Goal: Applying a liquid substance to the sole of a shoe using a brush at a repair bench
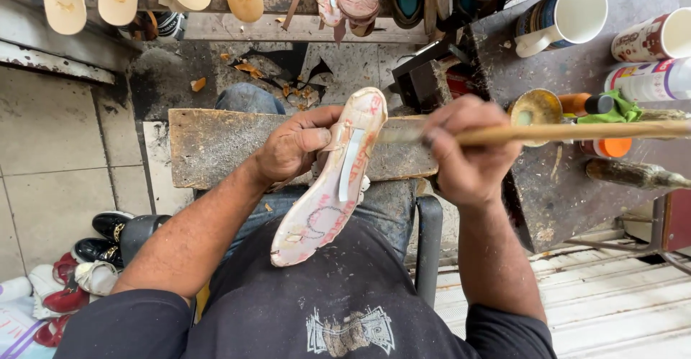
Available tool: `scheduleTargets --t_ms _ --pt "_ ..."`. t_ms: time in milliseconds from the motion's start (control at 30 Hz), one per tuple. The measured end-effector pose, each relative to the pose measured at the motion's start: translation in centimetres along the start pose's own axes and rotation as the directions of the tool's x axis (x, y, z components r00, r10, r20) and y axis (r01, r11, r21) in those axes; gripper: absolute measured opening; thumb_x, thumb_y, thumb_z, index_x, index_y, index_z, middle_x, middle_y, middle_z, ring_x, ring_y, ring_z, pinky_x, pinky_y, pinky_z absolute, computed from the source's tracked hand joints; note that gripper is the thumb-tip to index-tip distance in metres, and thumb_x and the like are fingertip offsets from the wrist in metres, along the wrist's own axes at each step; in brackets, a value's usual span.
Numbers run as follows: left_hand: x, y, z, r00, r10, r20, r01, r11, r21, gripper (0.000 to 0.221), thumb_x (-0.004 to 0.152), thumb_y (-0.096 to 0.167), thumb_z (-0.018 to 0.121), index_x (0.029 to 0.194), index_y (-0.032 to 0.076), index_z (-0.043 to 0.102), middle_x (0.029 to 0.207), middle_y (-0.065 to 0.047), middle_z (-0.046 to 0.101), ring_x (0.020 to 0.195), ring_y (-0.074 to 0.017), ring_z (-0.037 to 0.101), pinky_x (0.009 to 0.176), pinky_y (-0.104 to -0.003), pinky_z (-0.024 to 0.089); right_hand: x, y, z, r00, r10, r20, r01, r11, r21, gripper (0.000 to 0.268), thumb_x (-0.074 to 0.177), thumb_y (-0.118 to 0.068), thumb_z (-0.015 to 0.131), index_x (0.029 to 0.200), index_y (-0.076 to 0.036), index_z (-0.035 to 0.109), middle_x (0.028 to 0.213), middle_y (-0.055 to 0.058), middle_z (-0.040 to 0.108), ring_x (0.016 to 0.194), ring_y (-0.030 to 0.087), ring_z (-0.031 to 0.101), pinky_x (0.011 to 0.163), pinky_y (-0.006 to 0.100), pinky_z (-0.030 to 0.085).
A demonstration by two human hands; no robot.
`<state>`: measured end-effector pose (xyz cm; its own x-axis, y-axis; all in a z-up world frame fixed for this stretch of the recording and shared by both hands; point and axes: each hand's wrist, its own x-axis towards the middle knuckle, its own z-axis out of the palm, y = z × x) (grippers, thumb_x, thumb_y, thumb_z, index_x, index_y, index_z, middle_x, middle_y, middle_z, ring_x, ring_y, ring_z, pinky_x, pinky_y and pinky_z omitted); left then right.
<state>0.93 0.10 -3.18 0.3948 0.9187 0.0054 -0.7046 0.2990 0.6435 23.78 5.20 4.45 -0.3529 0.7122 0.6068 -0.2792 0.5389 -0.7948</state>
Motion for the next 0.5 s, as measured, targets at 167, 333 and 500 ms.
scheduleTargets --t_ms 167,333,500 --pt "0.0 -0.7 -1.0 0.97 -0.114 -0.216 0.124 0.992 0.036 0.05 0.077 0.012 0.059 0.126 0.001 0.065 0.085 -0.019 0.07 0.068 -0.0248 0.072 0.052 -0.038 0.063 -0.3 -3.8 2.2 0.943 0.313 0.109 -0.312 0.95 -0.026 0.016 0.077 0.002 0.085 0.083 0.0 0.07 0.07 0.015 0.065 0.053 0.025 0.063 0.047 0.033 0.053" --pt "-1.6 -0.3 -0.8 0.949 -0.138 -0.285 0.142 0.99 -0.005 0.045 0.082 0.012 0.056 0.127 0.006 0.063 0.085 -0.014 0.067 0.067 -0.0222 0.07 0.052 -0.033 0.061 -3.7 -3.0 -9.2 0.956 0.188 -0.224 -0.273 0.847 -0.455 0.017 0.092 0.004 0.071 0.081 -0.007 0.062 0.094 0.019 0.07 0.081 0.027 0.066 0.072 0.034 0.055" --pt "-3.3 -2.3 -2.4 0.977 -0.117 -0.179 0.097 0.988 -0.116 0.033 0.089 0.014 0.055 0.117 -0.002 0.06 0.065 -0.017 0.065 0.045 -0.0187 0.065 0.035 -0.025 0.051 -8.8 -0.9 -19.0 0.774 0.156 -0.614 -0.519 0.712 -0.473 0.02 0.087 0.018 0.064 0.091 0.002 0.053 0.105 0.021 0.062 0.065 0.021 0.066 0.059 0.032 0.06"
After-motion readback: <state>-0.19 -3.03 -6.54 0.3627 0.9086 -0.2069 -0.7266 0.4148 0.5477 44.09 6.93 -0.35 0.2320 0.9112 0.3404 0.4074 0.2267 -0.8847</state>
